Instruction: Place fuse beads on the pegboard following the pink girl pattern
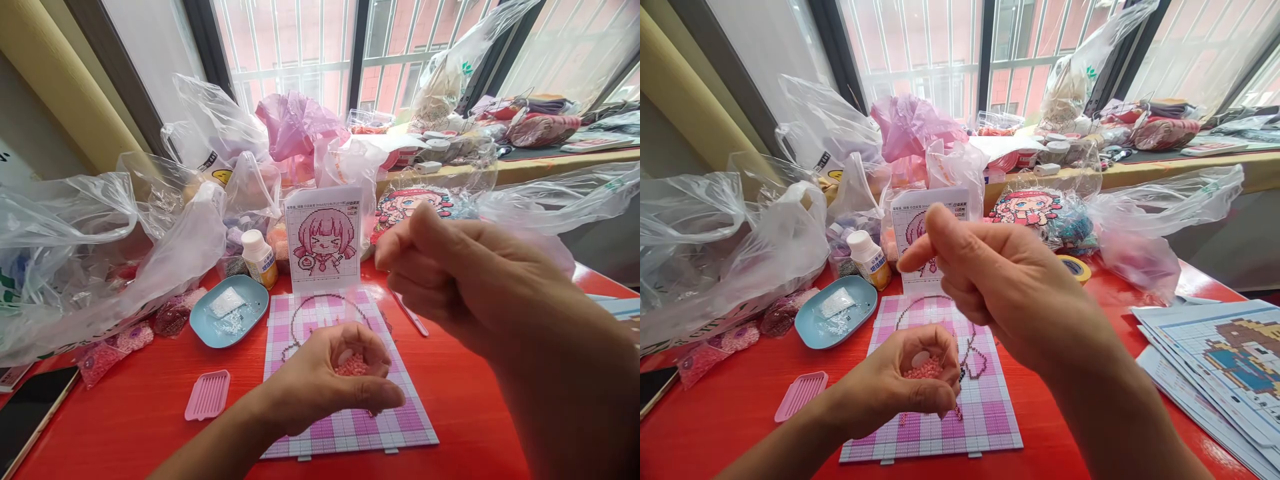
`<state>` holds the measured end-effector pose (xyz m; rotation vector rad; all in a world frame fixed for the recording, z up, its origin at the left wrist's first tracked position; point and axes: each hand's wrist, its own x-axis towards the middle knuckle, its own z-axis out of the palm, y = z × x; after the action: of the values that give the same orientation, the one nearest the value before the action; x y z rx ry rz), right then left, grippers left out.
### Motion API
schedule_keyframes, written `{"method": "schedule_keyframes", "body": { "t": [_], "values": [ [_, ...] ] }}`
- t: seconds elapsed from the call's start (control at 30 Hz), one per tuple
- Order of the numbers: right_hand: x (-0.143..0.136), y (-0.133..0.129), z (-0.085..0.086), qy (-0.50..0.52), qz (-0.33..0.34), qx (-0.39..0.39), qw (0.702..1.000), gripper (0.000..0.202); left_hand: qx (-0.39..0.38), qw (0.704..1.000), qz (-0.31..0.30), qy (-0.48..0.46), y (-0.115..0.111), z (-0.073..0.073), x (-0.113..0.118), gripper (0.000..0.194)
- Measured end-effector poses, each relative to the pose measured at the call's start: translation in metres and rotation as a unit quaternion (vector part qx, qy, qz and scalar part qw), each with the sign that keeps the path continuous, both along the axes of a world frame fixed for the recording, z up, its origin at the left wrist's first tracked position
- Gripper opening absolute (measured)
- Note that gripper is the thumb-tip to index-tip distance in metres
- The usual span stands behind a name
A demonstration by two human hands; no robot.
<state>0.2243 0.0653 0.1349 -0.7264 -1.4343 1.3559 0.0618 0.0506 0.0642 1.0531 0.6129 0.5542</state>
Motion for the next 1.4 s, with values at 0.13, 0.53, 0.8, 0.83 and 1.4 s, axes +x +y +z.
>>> {"method": "schedule_keyframes", "body": {
  "t": [0.13, 0.53, 0.8, 0.83, 1.4],
  "values": [
    [-0.015, 0.003, -0.005, 0.114, 0.075, -0.064, 0.989, 0.043, -0.059, 0.998, -0.010, -0.013, -0.006, -0.003, 0.006, 0.028],
    [-0.020, 0.006, -0.009, 0.149, 0.096, -0.110, 0.978, 0.034, -0.135, 0.990, -0.019, -0.039, -0.015, -0.010, 0.014, 0.026],
    [-0.017, 0.003, -0.009, 0.148, 0.093, -0.100, 0.980, 0.031, -0.151, 0.987, -0.032, -0.041, -0.015, -0.011, 0.015, 0.025],
    [-0.017, 0.004, -0.009, 0.149, 0.094, -0.101, 0.979, 0.031, -0.149, 0.987, -0.033, -0.041, -0.015, -0.011, 0.015, 0.025],
    [-0.019, 0.003, -0.010, 0.137, 0.085, -0.080, 0.984, 0.033, -0.149, 0.987, -0.027, -0.045, -0.017, -0.009, 0.014, 0.027]
  ]
}}
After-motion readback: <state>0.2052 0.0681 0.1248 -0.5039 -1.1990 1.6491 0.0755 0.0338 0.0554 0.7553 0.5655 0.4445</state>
